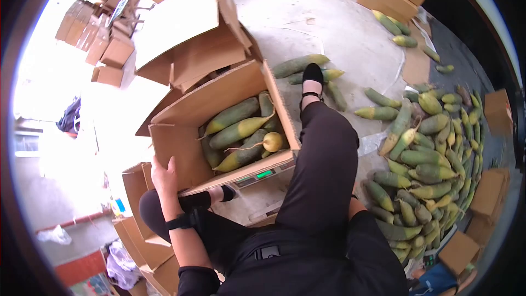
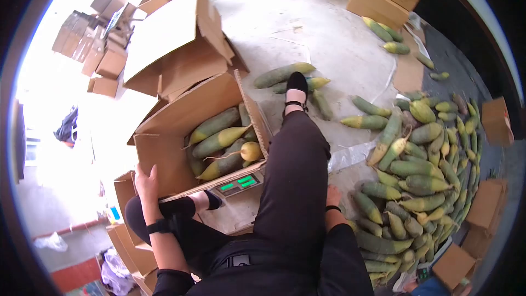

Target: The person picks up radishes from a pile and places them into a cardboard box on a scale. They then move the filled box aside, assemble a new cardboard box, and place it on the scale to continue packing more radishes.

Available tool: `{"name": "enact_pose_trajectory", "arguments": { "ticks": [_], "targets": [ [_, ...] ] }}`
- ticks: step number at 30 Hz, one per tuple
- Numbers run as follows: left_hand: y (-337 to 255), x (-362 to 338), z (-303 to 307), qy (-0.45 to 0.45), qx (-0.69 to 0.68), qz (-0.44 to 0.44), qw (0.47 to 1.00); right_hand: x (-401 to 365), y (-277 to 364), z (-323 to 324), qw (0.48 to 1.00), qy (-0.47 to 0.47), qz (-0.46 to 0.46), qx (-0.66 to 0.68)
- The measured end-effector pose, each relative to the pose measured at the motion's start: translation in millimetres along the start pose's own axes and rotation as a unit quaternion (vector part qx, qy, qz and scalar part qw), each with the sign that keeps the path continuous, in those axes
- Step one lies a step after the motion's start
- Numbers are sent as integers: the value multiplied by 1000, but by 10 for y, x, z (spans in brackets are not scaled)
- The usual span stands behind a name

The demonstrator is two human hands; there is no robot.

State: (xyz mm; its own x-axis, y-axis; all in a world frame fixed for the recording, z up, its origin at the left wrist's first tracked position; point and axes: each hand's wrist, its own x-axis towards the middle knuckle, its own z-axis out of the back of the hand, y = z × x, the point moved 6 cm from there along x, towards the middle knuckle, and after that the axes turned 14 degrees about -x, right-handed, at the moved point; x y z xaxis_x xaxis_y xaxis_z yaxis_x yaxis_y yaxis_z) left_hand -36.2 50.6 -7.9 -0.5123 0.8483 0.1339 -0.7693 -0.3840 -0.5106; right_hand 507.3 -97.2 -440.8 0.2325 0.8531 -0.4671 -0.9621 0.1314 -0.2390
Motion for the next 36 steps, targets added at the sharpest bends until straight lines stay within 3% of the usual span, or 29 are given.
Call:
{"name": "enact_pose_trajectory", "arguments": {
  "ticks": [2, 4, 11, 13, 14, 17, 18, 19, 21, 23, 25, 27, 28, 30, 36],
  "targets": [
    [-56, -13, 13, 0, -17, -2, 1000, 105, 12, -264, 998, 34, -1, 50],
    [-69, -14, 35, -13, -21, 3, 1000, 337, -33, -1038, 993, 72, -5, 97],
    [34, -6, 8, 12, -9, 38, 999, -100, -753, 423, 936, 102, -172, 289],
    [26, -21, 7, 10, 1, 37, 999, -179, -865, 978, 935, -113, -39, 333],
    [6, -24, 20, 7, -4, 43, 999, -207, -929, 1137, 937, -117, -35, 328],
    [-41, -36, 43, 26, -15, 64, 997, -406, -1086, 1762, 822, -115, -179, 528],
    [-52, -43, 55, 16, -1, 60, 998, -281, -1271, 1675, 859, -176, -151, 455],
    [-72, -52, 61, 8, 13, 55, 998, -269, -1315, 1798, 860, -181, -153, 451],
    [-56, -58, 66, 12, 7, 55, 998, -176, -1434, 2195, 738, -215, -131, 626],
    [-109, -64, 84, 22, 5, 64, 998, -268, -1392, 3003, 708, -235, -126, 654],
    [-46, -55, 57, 19, -1, 59, 998, -257, -1469, 3543, 713, -316, -63, 622],
    [-46, -64, 36, 14, 8, 50, 999, -340, -1410, 4116, 657, -323, -32, 681],
    [-42, -66, 37, 11, 9, 49, 999, -407, -1360, 4373, 657, -325, -31, 679],
    [-44, -71, 71, 4, 12, 52, 999, -552, -1172, 4880, 604, -329, 58, 724],
    [-51, -72, 74, 0, -3, 37, 999, -885, -219, 5715, 601, -262, 207, 726]
  ]
}}
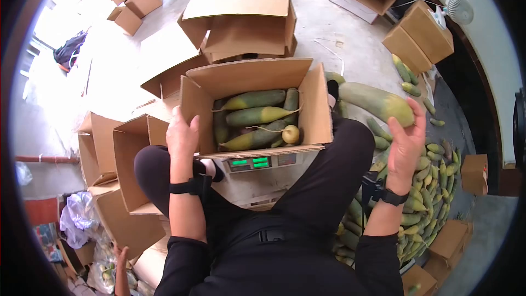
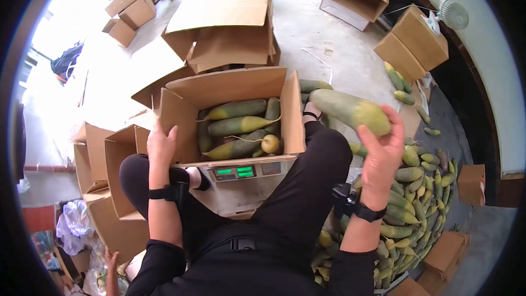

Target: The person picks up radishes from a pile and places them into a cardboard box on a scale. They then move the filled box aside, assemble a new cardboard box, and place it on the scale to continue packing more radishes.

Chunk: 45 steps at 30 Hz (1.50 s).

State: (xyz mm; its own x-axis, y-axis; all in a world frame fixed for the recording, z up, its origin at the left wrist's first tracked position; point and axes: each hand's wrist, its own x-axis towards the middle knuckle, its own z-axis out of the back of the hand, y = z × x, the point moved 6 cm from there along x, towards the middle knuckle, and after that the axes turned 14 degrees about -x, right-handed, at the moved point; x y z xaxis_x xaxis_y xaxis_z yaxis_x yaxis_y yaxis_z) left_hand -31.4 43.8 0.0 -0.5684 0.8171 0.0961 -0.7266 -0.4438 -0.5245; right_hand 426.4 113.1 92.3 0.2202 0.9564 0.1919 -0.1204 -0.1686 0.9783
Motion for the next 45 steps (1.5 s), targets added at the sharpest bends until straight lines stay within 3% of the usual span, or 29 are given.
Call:
{"name": "enact_pose_trajectory", "arguments": {
  "ticks": [5, 7, 9, 11, 13, 15, 19, 23, 27, 30, 32, 40, 42, 45],
  "targets": [
    [-103, -5, 61, 31, -13, 35, 999, -214, -133, -1162, 978, 208, -29, 4],
    [-70, -3, 32, 51, -20, 55, 997, -336, -267, -1567, 969, 243, 0, -43],
    [-65, -5, 38, 11, -4, 22, 1000, -479, -402, -1934, 952, 300, 36, -46],
    [-75, -9, 39, 13, -5, 15, 1000, -536, -420, -1968, 938, 304, 54, -158],
    [-22, 13, 18, 15, -8, 9, 1000, -515, -396, -1871, 940, 293, 54, -167],
    [53, 63, -11, 5, 9, 9, 1000, -479, -431, -1738, 944, 315, -11, -97],
    [72, 63, -44, 4, 4, 0, 1000, -453, -219, -1381, 956, 287, -55, -20],
    [128, 65, -74, -6, -21, -40, 999, -478, -67, -998, 972, 229, -30, 36],
    [247, 133, -138, 15, -56, -53, 997, -469, 33, -526, 991, 128, 35, -16],
    [286, 184, -155, 32, 2, -62, 998, -430, -45, -136, 996, 37, 66, -53],
    [258, 186, -152, 41, 22, -39, 998, -415, -154, 112, 995, -7, 41, -90],
    [356, 226, -175, 42, 63, -34, 997, -810, -1688, 1044, 946, -100, -95, -295],
    [344, 207, -179, 52, 51, -26, 997, -1133, -2119, 1227, 895, -54, -127, -423],
    [421, 260, -195, 38, 74, -61, 995, -1806, -2800, 1555, 844, 22, -230, -485]
  ]
}}
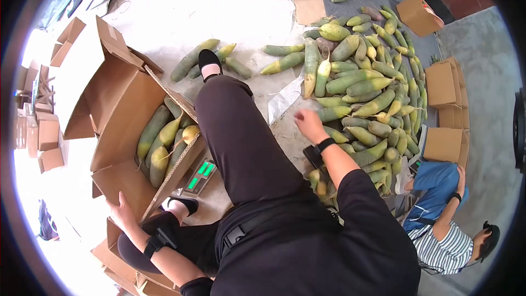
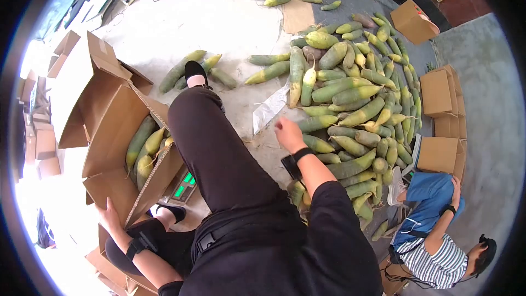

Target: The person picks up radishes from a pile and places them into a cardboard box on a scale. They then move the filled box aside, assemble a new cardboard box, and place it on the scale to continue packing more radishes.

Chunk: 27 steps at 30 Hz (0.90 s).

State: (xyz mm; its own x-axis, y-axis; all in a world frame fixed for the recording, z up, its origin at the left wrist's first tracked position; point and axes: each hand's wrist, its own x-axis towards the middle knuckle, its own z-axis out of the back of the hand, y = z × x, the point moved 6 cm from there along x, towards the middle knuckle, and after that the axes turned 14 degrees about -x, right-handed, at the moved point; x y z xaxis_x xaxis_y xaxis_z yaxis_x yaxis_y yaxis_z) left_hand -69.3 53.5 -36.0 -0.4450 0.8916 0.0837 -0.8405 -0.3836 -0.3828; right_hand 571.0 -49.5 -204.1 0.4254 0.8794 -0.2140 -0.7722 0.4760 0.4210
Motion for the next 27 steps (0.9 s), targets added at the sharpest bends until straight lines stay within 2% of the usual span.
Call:
{"name": "enact_pose_trajectory", "arguments": {
  "ticks": [4, 5, 7, 8, 10, 12, 14, 17, 22, 27],
  "targets": [
    [70, 25, -28, 0, -38, 0, 999, -560, -852, -229, 981, 132, -38, -138],
    [82, 31, -28, -2, -48, 0, 999, -688, -942, -112, 962, 176, -95, -187],
    [65, 37, -15, -3, -31, -5, 999, -869, -1162, 54, 941, 190, -94, -265],
    [55, 37, -9, -4, -16, -9, 1000, -954, -1236, 200, 903, 238, -133, -333],
    [91, 47, -22, -7, -25, -12, 1000, -1068, -1384, 449, 859, 262, -152, -413],
    [106, 47, -24, -10, -35, -14, 999, -1190, -1512, 657, 825, 297, -184, -444],
    [102, 45, -22, 0, -40, 1, 999, -1291, -1630, 717, 799, 327, -162, -479],
    [17, 3, 9, -11, -30, 3, 999, -1386, -1610, 660, 773, 325, -126, -531],
    [-90, -73, 41, -34, 5, -21, 999, -1466, -1753, 373, 801, 221, -74, -552],
    [-286, -149, 120, -33, -60, 9, 998, -1461, -1599, 410, 770, 275, -20, -575]
  ]
}}
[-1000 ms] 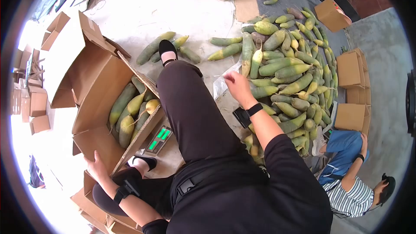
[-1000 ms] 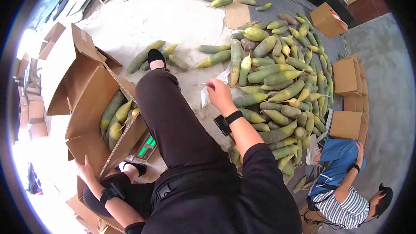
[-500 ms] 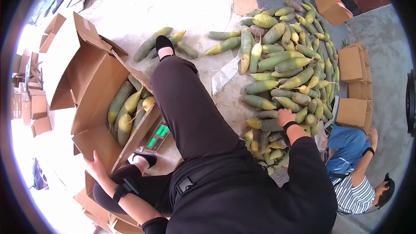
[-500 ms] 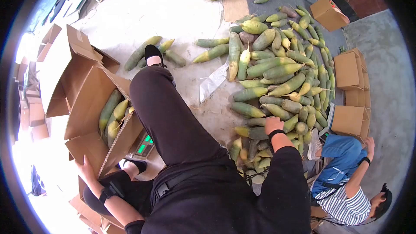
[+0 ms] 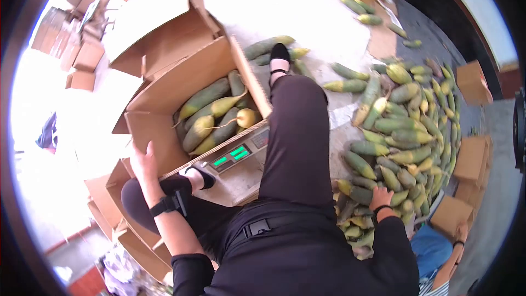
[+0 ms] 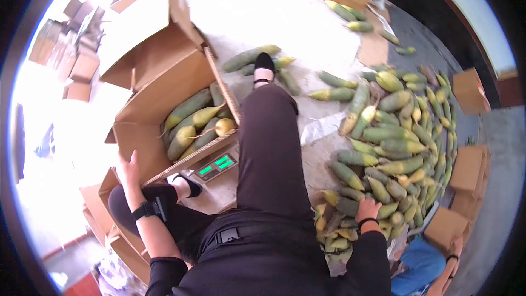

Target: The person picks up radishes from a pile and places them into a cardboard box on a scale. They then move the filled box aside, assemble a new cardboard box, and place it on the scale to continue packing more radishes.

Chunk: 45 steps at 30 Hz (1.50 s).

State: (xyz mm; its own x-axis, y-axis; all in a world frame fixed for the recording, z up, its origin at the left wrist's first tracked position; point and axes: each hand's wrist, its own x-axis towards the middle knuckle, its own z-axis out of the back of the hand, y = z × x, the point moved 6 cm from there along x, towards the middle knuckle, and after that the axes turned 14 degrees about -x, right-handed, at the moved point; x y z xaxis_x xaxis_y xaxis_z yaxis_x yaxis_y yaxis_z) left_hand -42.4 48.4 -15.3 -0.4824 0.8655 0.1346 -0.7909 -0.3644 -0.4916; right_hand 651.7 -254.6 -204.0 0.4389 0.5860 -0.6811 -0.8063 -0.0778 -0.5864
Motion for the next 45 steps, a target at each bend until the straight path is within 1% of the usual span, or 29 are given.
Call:
{"name": "enact_pose_trajectory", "arguments": {
  "ticks": [1, 2, 3, 5, 8, 9, 11, 12, 13, 14, 15, 16, 18, 19, 21, 23, 25, 27, 29, 30, 33, 35, 36, 38, 39, 41, 43, 45],
  "targets": [
    [62, 4, -30, -1, -8, 9, 1000, -9, -12, 113, 1000, 5, 6, 2],
    [107, 2, -42, -9, -12, 15, 1000, -37, -18, 208, 999, 40, 19, 6],
    [57, -12, -25, -2, -24, -4, 1000, -14, -5, 177, 999, 36, 27, 17],
    [1, -37, -5, -16, -23, -9, 1000, -53, 11, 323, 996, 63, 51, 29],
    [-15, -43, 4, 3, -18, 28, 999, -53, 35, 432, 988, 108, 72, 80],
    [-14, -46, 6, -4, -19, 36, 999, -73, 36, 540, 989, 101, 75, 72],
    [6, -45, -1, -7, 25, 55, 998, -132, 38, 709, 975, 114, 68, 179],
    [-43, -57, 24, -2, 18, 67, 998, -83, 51, 720, 974, 79, 77, 199],
    [-87, -80, 61, -7, 15, 73, 997, 9, 50, 661, 975, 74, 78, 194],
    [-141, -94, 87, -7, 0, 67, 998, 125, 43, 637, 967, 49, 86, 235],
    [-169, -99, 100, -6, -15, 61, 998, 134, 33, 777, 956, 25, 93, 276],
    [-159, -95, 97, -5, -13, 66, 998, 132, 7, 884, 957, 20, 93, 272],
    [-181, -96, 119, -7, -19, 73, 997, 152, -102, 1296, 937, -65, 84, 332],
    [-193, -102, 128, -4, -21, 78, 997, 211, -142, 1413, 939, -69, 84, 327],
    [-215, -104, 143, -2, -26, 86, 996, 311, -253, 1765, 892, -161, 110, 407],
    [-192, -112, 140, 1, -31, 93, 995, 126, -351, 2462, 862, -227, 116, 439],
    [-179, -114, 131, -20, -23, 53, 998, 182, -466, 2867, 826, -295, 124, 463],
    [-155, -116, 138, -32, -22, 41, 998, -30, -530, 3516, 812, -313, 154, 468],
    [-197, -126, 157, -12, -29, 63, 997, -111, -595, 3983, 775, -413, 189, 439],
    [-189, -122, 152, -10, -30, 63, 997, -240, -590, 4264, 767, -431, 205, 428],
    [-195, -117, 169, -4, -44, 71, 996, -937, -444, 5121, 746, -489, 255, 374],
    [-208, -120, 178, -6, -49, 74, 996, -1370, -274, 5528, 710, -554, 290, 323],
    [-207, -117, 183, -6, -52, 77, 996, -1499, -186, 5685, 709, -555, 290, 322],
    [-216, -112, 195, -14, -57, 69, 996, -1791, 125, 5942, 680, -583, 370, 247],
    [-218, -116, 201, -18, -61, 60, 996, -1834, 269, 6031, 680, -583, 370, 247],
    [-220, -118, 207, -29, -66, 47, 996, -1925, 627, 6160, 661, -592, 415, 201],
    [-229, -119, 213, -23, -63, 54, 996, -1848, 1024, 6218, 682, -561, 432, 181],
    [-227, -115, 222, -21, -62, 53, 996, -1727, 1441, 6197, 686, -559, 434, 170]
  ]
}}
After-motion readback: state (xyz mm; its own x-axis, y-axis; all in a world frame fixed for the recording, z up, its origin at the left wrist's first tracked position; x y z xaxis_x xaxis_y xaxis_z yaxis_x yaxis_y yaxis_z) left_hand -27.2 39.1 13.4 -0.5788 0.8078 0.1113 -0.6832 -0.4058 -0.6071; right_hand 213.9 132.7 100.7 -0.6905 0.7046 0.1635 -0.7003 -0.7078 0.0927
